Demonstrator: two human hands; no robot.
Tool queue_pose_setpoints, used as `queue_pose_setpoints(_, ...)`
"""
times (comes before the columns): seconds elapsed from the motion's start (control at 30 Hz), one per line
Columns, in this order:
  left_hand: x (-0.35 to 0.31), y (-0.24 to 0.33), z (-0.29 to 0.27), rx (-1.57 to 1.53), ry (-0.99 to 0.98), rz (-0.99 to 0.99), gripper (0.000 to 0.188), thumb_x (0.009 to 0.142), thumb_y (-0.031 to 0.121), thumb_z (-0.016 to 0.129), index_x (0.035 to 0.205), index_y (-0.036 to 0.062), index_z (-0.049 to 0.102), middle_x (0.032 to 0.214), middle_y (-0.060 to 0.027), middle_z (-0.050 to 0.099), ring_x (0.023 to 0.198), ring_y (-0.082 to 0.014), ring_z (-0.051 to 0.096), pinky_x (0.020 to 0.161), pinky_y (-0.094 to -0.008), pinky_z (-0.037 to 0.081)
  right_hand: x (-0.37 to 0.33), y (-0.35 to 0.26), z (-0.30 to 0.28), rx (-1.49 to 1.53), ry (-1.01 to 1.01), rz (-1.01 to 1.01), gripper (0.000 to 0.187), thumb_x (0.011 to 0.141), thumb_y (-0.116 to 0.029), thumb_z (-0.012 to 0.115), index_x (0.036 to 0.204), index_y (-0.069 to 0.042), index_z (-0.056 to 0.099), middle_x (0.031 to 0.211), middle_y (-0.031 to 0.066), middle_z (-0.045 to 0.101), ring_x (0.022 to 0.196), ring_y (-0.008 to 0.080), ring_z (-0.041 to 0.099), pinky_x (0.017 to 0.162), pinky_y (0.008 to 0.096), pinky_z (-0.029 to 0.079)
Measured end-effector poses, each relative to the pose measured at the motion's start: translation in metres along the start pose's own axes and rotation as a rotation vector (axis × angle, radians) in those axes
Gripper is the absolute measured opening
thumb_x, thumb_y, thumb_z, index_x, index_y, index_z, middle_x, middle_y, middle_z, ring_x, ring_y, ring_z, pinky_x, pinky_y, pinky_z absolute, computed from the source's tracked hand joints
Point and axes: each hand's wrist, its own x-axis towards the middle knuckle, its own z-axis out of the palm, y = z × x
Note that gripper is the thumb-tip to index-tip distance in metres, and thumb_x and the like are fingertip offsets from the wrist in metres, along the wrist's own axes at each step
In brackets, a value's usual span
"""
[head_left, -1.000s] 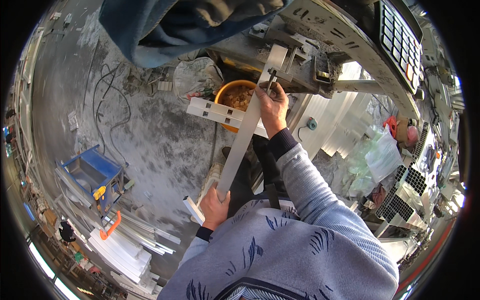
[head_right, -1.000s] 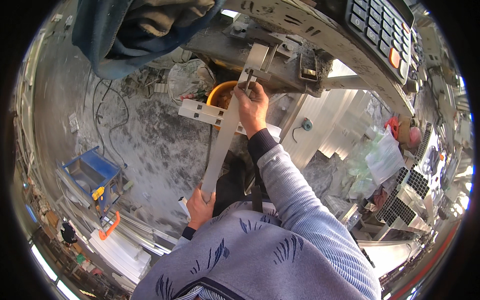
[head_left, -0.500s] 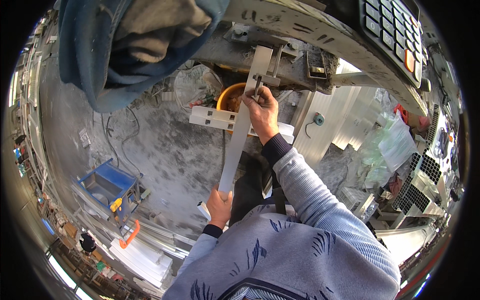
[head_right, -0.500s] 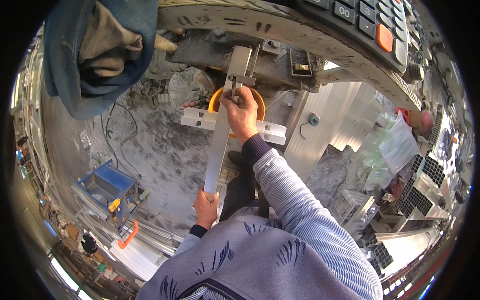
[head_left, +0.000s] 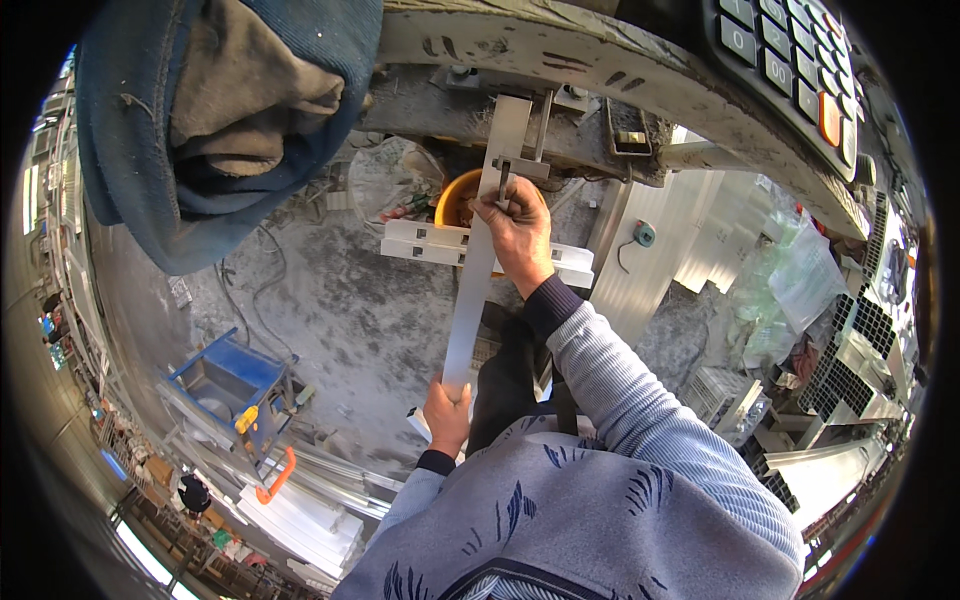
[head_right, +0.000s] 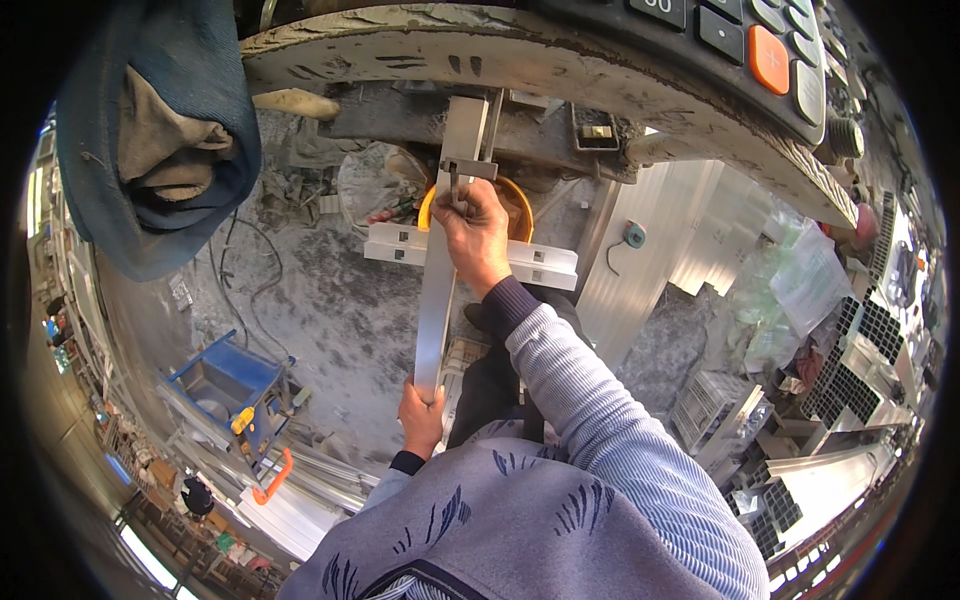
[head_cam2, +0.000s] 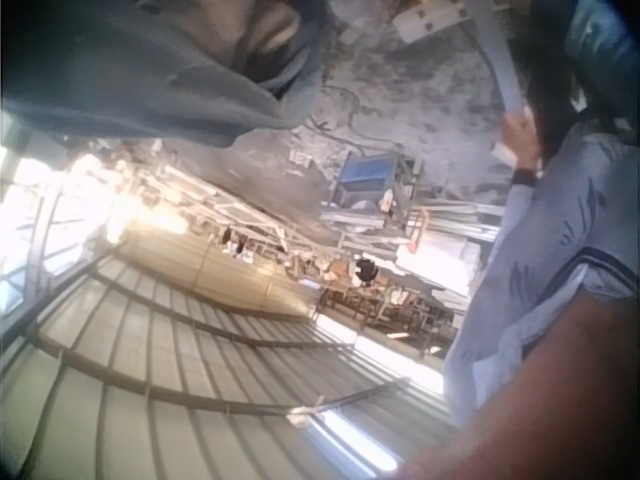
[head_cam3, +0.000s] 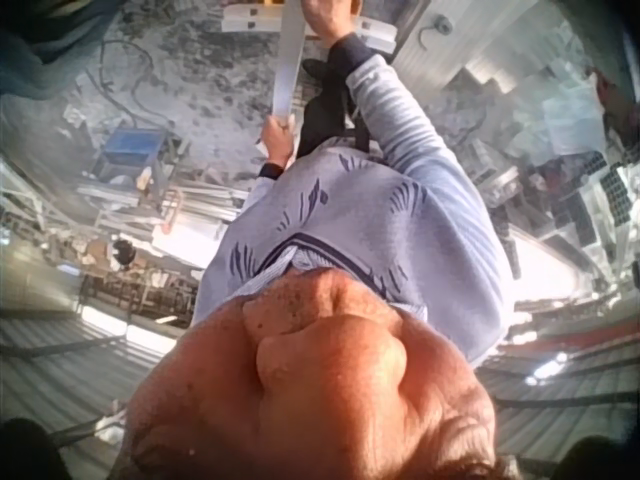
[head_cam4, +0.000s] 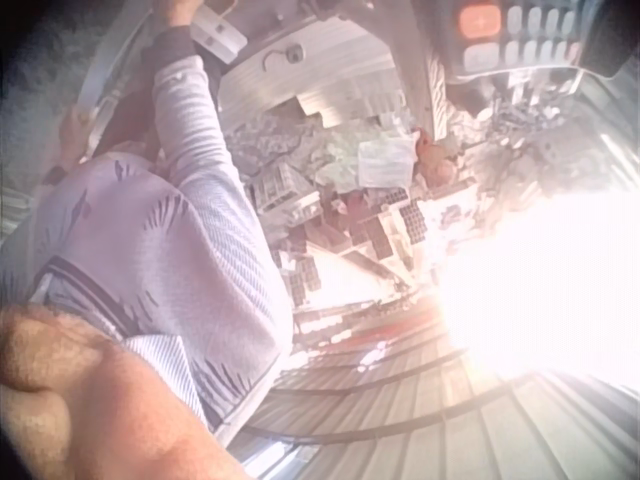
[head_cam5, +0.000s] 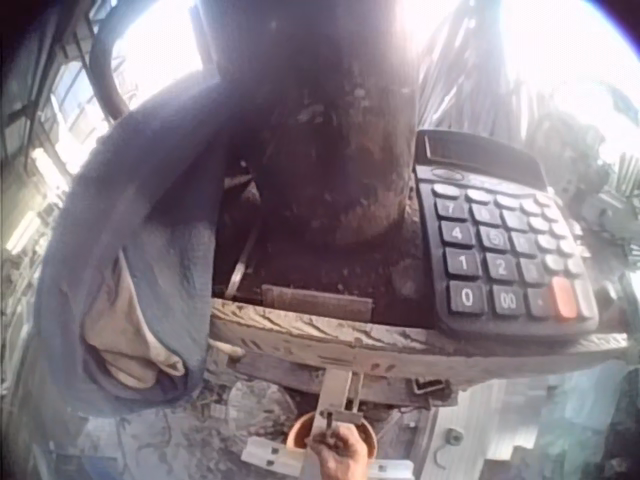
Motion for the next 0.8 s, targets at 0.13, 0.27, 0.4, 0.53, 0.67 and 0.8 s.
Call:
queue_pose_setpoints(0.13,0.009,-0.007,0.008,-0.048,0.010,0.047,0.050,0.086,0.024,0.080,0.123,0.0010,0.057,0.108,-0.0226,0.068,0.096,-0.0444,0.067,0.082,-0.0513,0.053,0.002,0.004,-0.001,-0.126,0.004,-0.069,0.018,0.084,0.012,0.073,0.095,-0.001,0.067,0.103,0.0059,0.060,0.094,0.0172,0.066,0.083,0.0277,0.054)
queue_pose_setpoints(0.27,0.026,-0.017,0.021,-0.023,-0.053,-0.023,0.048,0.085,0.023,0.080,0.122,0.0021,0.057,0.108,-0.0211,0.068,0.102,-0.0435,0.064,0.086,-0.0507,0.051,0.003,0.005,-0.006,-0.232,-0.052,-0.152,0.018,0.089,0.010,0.073,0.098,-0.002,0.066,0.107,0.0020,0.059,0.095,0.0112,0.064,0.084,0.0254,0.053)
queue_pose_setpoints(0.4,0.048,-0.023,0.034,0.088,-0.055,-0.001,0.047,0.084,0.020,0.080,0.122,0.0035,0.058,0.112,-0.0193,0.066,0.111,-0.0417,0.059,0.095,-0.0503,0.047,0.000,-0.001,-0.011,-0.258,-0.184,-0.140,0.015,0.087,0.010,0.073,0.093,-0.002,0.066,0.105,0.0041,0.059,0.094,0.0144,0.064,0.083,0.0272,0.053)
queue_pose_setpoints(0.53,0.068,-0.023,0.040,0.087,-0.009,-0.013,0.050,0.083,0.018,0.080,0.125,0.0021,0.058,0.116,-0.0202,0.065,0.115,-0.0415,0.058,0.098,-0.0504,0.046,-0.016,-0.007,-0.009,-0.338,-0.336,-0.112,0.016,0.081,0.012,0.073,0.086,-0.003,0.068,0.100,0.0077,0.062,0.091,0.0207,0.066,0.080,0.0313,0.054)
queue_pose_setpoints(0.67,0.091,-0.022,0.043,0.029,0.073,-0.010,0.051,0.082,0.017,0.080,0.125,0.0010,0.059,0.117,-0.0214,0.065,0.114,-0.0431,0.059,0.097,-0.0506,0.047,-0.045,-0.010,-0.007,-0.378,-0.489,-0.114,0.020,0.075,0.014,0.071,0.082,-0.004,0.072,0.105,0.0097,0.066,0.096,0.0269,0.068,0.081,0.0340,0.055)
queue_pose_setpoints(0.8,0.108,-0.023,0.043,-0.026,0.133,0.016,0.050,0.081,0.014,0.079,0.125,0.0011,0.059,0.113,-0.0219,0.067,0.108,-0.0431,0.061,0.094,-0.0504,0.049,-0.078,-0.013,-0.003,-0.322,-0.672,-0.086,0.024,0.072,0.015,0.069,0.083,-0.006,0.072,0.119,0.0138,0.067,0.105,0.0333,0.068,0.086,0.0366,0.056)
